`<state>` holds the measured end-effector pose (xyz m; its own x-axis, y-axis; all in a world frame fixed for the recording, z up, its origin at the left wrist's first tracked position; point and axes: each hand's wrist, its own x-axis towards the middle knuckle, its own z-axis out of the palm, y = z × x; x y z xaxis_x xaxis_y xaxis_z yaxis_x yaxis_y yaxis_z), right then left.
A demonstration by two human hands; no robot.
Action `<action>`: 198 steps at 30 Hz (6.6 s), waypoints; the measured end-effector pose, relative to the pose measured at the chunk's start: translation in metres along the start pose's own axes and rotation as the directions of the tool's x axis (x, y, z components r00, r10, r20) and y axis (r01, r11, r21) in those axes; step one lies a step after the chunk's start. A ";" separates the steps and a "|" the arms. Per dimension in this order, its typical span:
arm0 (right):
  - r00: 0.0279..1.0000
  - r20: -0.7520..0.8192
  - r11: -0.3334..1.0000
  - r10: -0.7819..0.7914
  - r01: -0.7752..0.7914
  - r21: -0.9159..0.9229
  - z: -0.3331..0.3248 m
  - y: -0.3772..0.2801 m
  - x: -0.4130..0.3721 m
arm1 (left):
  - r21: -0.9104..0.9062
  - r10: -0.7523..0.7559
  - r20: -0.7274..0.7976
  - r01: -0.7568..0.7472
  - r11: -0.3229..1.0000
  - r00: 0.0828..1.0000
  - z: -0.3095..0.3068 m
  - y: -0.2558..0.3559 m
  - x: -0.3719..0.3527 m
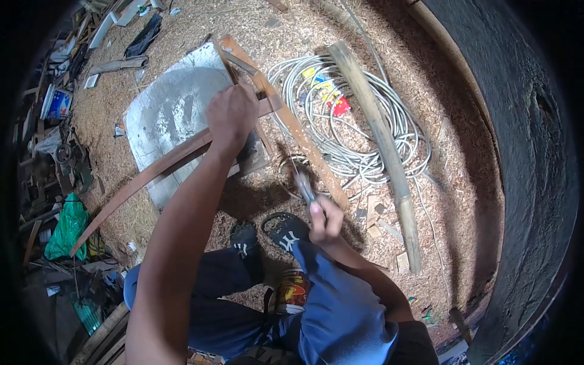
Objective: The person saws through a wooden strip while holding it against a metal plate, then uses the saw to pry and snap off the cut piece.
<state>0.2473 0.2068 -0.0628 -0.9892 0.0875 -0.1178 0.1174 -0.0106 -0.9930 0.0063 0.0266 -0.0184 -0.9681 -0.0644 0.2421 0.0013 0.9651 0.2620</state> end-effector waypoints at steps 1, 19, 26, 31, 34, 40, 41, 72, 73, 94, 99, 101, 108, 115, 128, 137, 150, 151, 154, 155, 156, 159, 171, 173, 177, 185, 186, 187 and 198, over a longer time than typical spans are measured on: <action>0.996 -0.003 0.996 -0.092 0.092 0.002 0.007 -0.010 0.022 | -0.005 -0.003 0.007 0.003 1.000 1.000 -0.001 0.001 0.000; 0.999 -0.025 0.998 -0.036 0.038 0.057 0.022 -0.007 0.053 | -0.024 0.046 -0.011 -0.046 0.999 0.999 0.002 -0.003 -0.003; 1.000 -0.016 0.994 0.016 -0.014 0.111 -0.011 -0.001 -0.028 | -0.003 0.045 -0.003 -0.045 0.999 0.999 0.003 -0.005 -0.002; 1.000 -0.006 1.000 -0.009 0.009 -0.001 0.015 -0.014 0.046 | 0.008 0.028 0.011 -0.028 1.000 1.000 0.001 -0.003 0.001; 0.999 -0.034 0.995 0.013 -0.010 0.094 0.013 -0.012 0.038 | 0.002 0.022 0.013 -0.022 1.000 1.000 0.001 -0.002 -0.002; 0.999 -0.010 0.995 0.033 -0.032 0.097 -0.013 -0.005 -0.025 | -0.001 0.010 0.030 -0.010 1.000 1.000 0.000 -0.003 -0.002; 0.999 -0.030 0.994 0.045 -0.042 0.100 -0.013 -0.007 -0.026 | 0.011 0.021 0.025 -0.021 1.000 0.999 0.000 -0.002 -0.002; 0.994 -0.023 0.989 -0.105 0.102 -0.110 -0.062 -0.091 0.015 | 0.011 -0.154 0.105 0.154 0.988 0.982 -0.007 0.007 0.008; 0.992 -0.050 0.992 -0.115 0.112 -0.058 -0.063 -0.090 0.015 | 0.010 -0.156 0.105 0.156 0.988 0.982 -0.007 0.007 0.007; 0.997 0.056 0.990 0.046 -0.053 0.132 -0.037 -0.046 0.021 | -0.014 -0.143 0.069 0.145 0.989 0.987 -0.003 0.003 0.008; 0.996 0.069 0.991 0.048 -0.056 0.119 -0.037 -0.041 0.019 | -0.034 -0.137 0.096 0.141 0.989 0.986 -0.005 0.004 0.008; 0.998 0.027 0.980 0.050 -0.054 0.190 -0.035 -0.040 0.019 | -0.035 -0.134 0.096 0.138 0.990 0.986 -0.006 0.004 0.009; 0.998 0.039 0.986 0.044 -0.050 0.162 -0.034 -0.041 0.021 | -0.033 -0.149 0.086 0.153 0.988 0.985 -0.006 0.005 0.009; 0.997 0.054 0.986 0.056 -0.064 0.157 -0.035 -0.035 0.019 | -0.044 -0.129 0.076 0.133 0.990 0.989 -0.006 0.003 0.008; 0.998 0.060 0.999 0.001 -0.003 0.035 -0.035 -0.013 0.014 | -0.064 -0.098 0.073 0.103 0.993 0.993 -0.003 0.000 0.008; 1.000 0.025 1.000 -0.012 0.012 -0.016 -0.027 -0.017 0.006 | -0.037 -0.084 0.136 0.090 0.995 0.987 -0.004 -0.002 0.007; 0.999 0.019 0.996 0.029 -0.031 0.086 -0.006 -0.026 0.046 | -0.023 -0.036 0.065 0.038 0.999 0.997 -0.002 -0.001 0.004; 1.000 0.018 1.000 -0.010 0.009 0.029 -0.007 -0.022 0.041 | -0.025 -0.034 0.064 0.036 0.999 0.997 -0.002 0.000 0.004; 1.000 0.030 0.995 -0.009 0.006 0.101 -0.019 -0.004 0.006 | -0.008 -0.055 0.072 0.056 0.998 0.996 -0.001 0.002 0.005; 0.999 -0.006 0.992 0.047 -0.046 0.120 -0.020 -0.003 -0.003 | 0.014 -0.048 0.069 0.048 0.999 0.996 0.000 0.003 0.004; 0.999 -0.002 0.992 0.048 -0.048 0.120 -0.020 -0.006 -0.002 | 0.038 -0.043 0.067 0.041 0.998 0.997 -0.001 0.003 0.003; 0.999 0.040 0.999 0.012 -0.013 0.033 -0.018 -0.011 0.010 | -0.019 -0.005 0.086 0.006 1.000 0.996 -0.004 0.003 0.002; 1.000 -0.013 0.981 -0.022 0.024 0.192 -0.018 0.014 -0.007 | -0.003 -0.044 0.067 0.045 0.999 0.997 0.000 0.003 0.003; 0.983 -0.136 0.992 -0.121 0.116 -0.047 -0.010 0.038 0.004 | -0.017 -0.019 0.047 0.020 1.000 0.999 0.001 0.003 0.003; 0.999 0.028 0.970 0.030 -0.036 0.239 -0.006 0.012 0.046 | -0.007 -0.026 0.103 0.027 1.000 0.994 0.000 -0.001 0.003; 0.998 -0.045 0.995 0.044 -0.040 0.096 -0.015 -0.005 0.000 | 0.032 -0.038 0.048 0.037 0.999 0.998 0.003 0.003 0.000; 0.998 -0.044 0.995 0.041 -0.037 0.095 -0.013 -0.001 0.013 | 0.030 -0.036 0.041 0.035 0.999 0.999 0.003 0.004 0.003; 1.000 -0.017 0.991 -0.026 0.028 0.129 -0.010 0.005 0.027 | 0.029 -0.036 0.037 0.035 0.999 0.999 0.002 0.004 0.004; 0.993 0.044 0.963 0.105 -0.113 0.245 -0.022 -0.011 -0.003 | -0.038 -0.063 0.147 0.069 0.997 0.987 -0.010 0.008 0.004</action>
<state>0.2504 0.2286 -0.0517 -0.9742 0.0417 -0.2216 0.2032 -0.2637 -0.9430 0.0054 0.0312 -0.0063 -0.9926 -0.0869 0.0852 -0.0562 0.9481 0.3131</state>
